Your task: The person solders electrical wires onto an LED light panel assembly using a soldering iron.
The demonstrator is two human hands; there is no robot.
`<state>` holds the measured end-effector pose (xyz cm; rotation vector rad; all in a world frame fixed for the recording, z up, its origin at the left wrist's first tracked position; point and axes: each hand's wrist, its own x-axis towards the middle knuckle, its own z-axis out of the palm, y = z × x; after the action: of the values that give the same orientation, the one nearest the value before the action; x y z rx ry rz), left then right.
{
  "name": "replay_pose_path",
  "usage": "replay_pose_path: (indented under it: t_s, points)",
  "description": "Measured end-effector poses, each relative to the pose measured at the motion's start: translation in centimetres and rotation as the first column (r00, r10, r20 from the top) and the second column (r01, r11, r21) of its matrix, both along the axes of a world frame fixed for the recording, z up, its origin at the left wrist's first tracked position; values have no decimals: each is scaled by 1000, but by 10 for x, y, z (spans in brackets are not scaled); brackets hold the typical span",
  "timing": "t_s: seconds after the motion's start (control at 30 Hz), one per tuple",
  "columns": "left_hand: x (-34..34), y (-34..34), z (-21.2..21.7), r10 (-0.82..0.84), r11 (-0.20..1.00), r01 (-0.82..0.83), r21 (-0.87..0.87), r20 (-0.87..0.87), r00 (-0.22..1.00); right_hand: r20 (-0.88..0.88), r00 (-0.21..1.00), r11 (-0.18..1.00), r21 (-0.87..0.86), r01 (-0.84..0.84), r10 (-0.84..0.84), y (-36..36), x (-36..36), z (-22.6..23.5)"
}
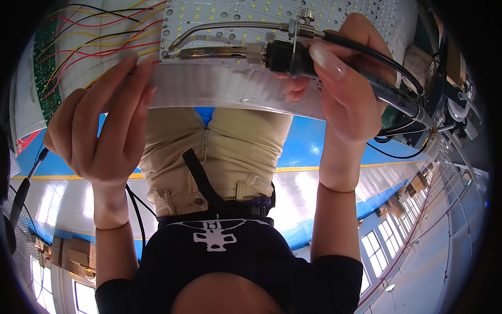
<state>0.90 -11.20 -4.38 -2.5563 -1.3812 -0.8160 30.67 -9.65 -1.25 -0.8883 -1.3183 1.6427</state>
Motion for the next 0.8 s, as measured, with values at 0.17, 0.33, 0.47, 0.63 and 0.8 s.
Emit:
replay_pose_path:
  t_s: [0.17,0.33,0.47,0.63,0.8]
  points:
    - [-1,-1,2,3,1000,-3,-9,-14,1000,46,999,999,-47,-3,5,1,3,2]
    - [0,-1,2,9,1000,-10,-16,-24,1000,-21,1000,999,-37,-4,3,1,2,-2]
    - [0,-2,2,17,1000,-17,-13,-19,1000,-79,997,998,-67,15,-20,1,2,-2]
    - [1,-2,1,14,1000,-14,-13,-22,1000,-53,994,993,-75,91,-95,-4,0,-1]
    - [-1,-1,1,5,1000,-6,-8,-15,1000,-133,991,998,-64,10,-18,-1,7,-6]
